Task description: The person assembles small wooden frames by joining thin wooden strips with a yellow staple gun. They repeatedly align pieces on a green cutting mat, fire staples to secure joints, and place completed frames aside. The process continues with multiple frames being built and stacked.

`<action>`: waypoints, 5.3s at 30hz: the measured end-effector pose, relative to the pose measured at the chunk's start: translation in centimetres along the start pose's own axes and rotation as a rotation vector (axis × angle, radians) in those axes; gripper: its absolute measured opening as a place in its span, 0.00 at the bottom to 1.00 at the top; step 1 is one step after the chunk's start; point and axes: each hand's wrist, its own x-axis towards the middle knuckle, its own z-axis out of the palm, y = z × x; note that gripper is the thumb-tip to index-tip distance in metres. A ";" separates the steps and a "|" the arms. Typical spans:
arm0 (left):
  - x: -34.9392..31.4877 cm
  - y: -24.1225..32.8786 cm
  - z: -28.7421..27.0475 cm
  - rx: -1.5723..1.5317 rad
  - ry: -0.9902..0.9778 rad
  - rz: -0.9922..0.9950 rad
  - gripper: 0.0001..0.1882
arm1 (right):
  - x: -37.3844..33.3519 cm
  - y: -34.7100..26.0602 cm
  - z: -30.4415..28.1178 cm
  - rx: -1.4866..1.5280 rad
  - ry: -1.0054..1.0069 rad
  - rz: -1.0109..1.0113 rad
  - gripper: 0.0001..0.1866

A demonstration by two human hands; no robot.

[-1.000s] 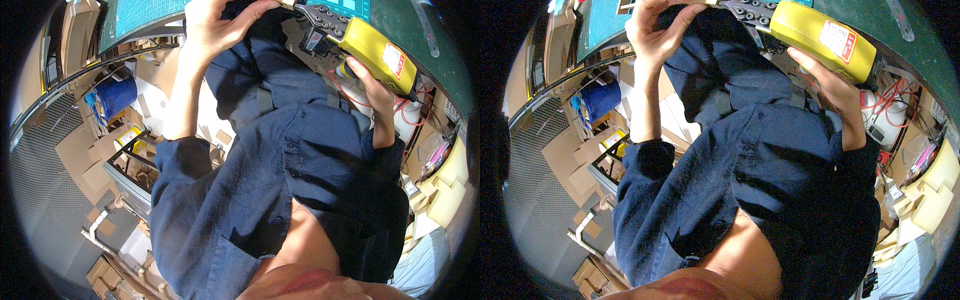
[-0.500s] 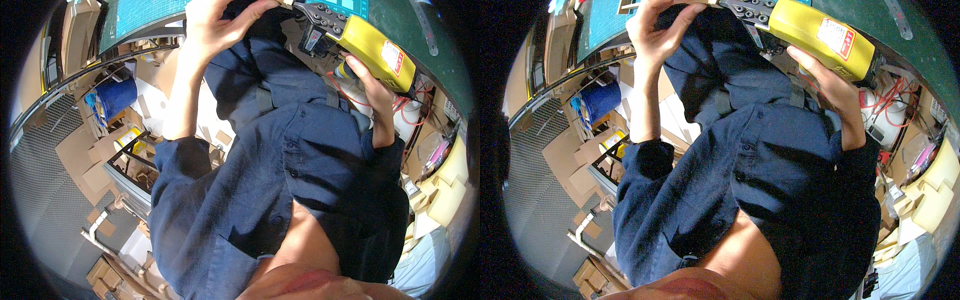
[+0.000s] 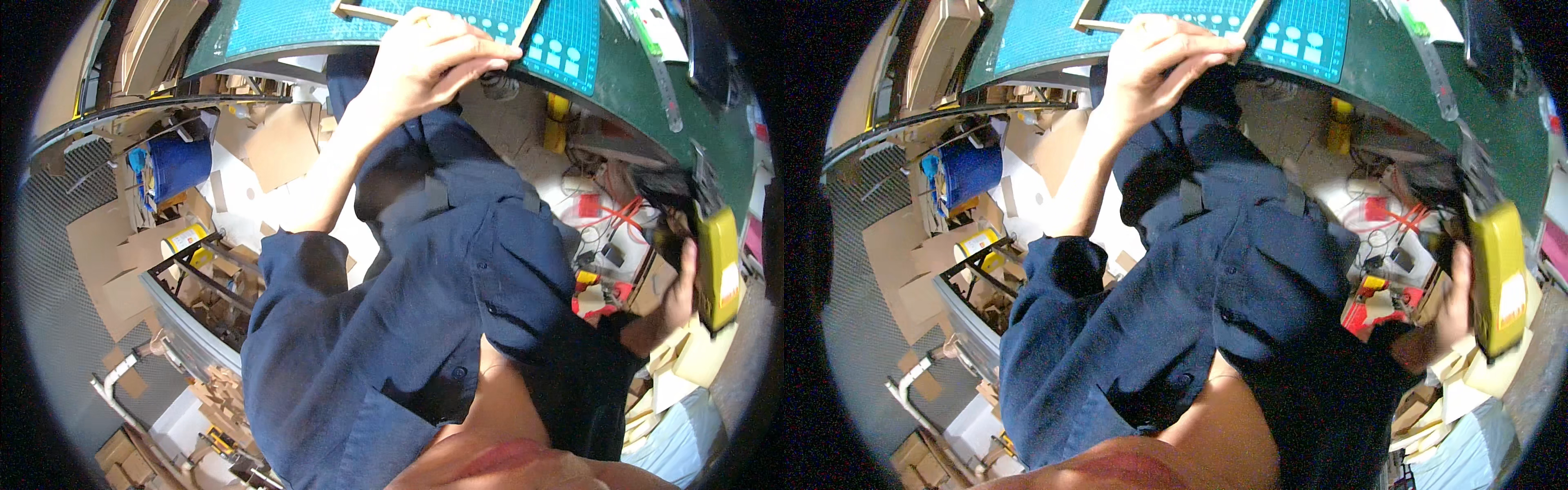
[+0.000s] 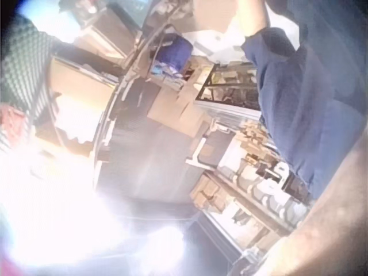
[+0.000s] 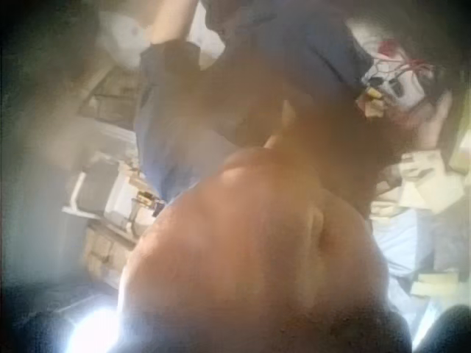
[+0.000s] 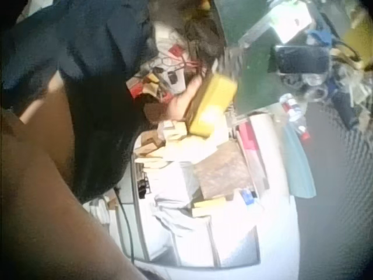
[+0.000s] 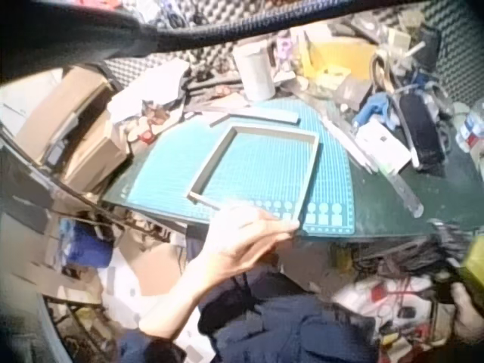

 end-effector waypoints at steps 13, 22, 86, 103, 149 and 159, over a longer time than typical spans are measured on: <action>-3.0 -7.7 -10.8 0.077 -0.155 -0.328 0.20 | 11.7 -2.8 -4.1 -0.744 0.240 -0.567 0.27; -2.4 -6.6 -11.0 -0.106 -0.254 -0.466 0.08 | 14.5 -3.5 -1.7 -0.784 0.031 -0.569 0.34; 1.0 0.3 0.4 -0.011 -0.033 -0.044 0.13 | 1.6 -11.4 26.9 0.516 -0.070 -0.351 0.14; 1.1 0.7 -1.1 -0.152 -0.049 -0.128 0.11 | 1.7 -11.0 29.0 0.639 -0.046 -0.293 0.11; 1.7 -0.3 -0.2 -0.331 0.038 -0.045 0.09 | 1.5 -11.1 30.2 0.766 0.005 -0.274 0.07; 1.6 -0.3 -0.1 -0.322 0.030 -0.010 0.10 | 1.6 -11.1 30.3 0.821 -0.014 -0.267 0.08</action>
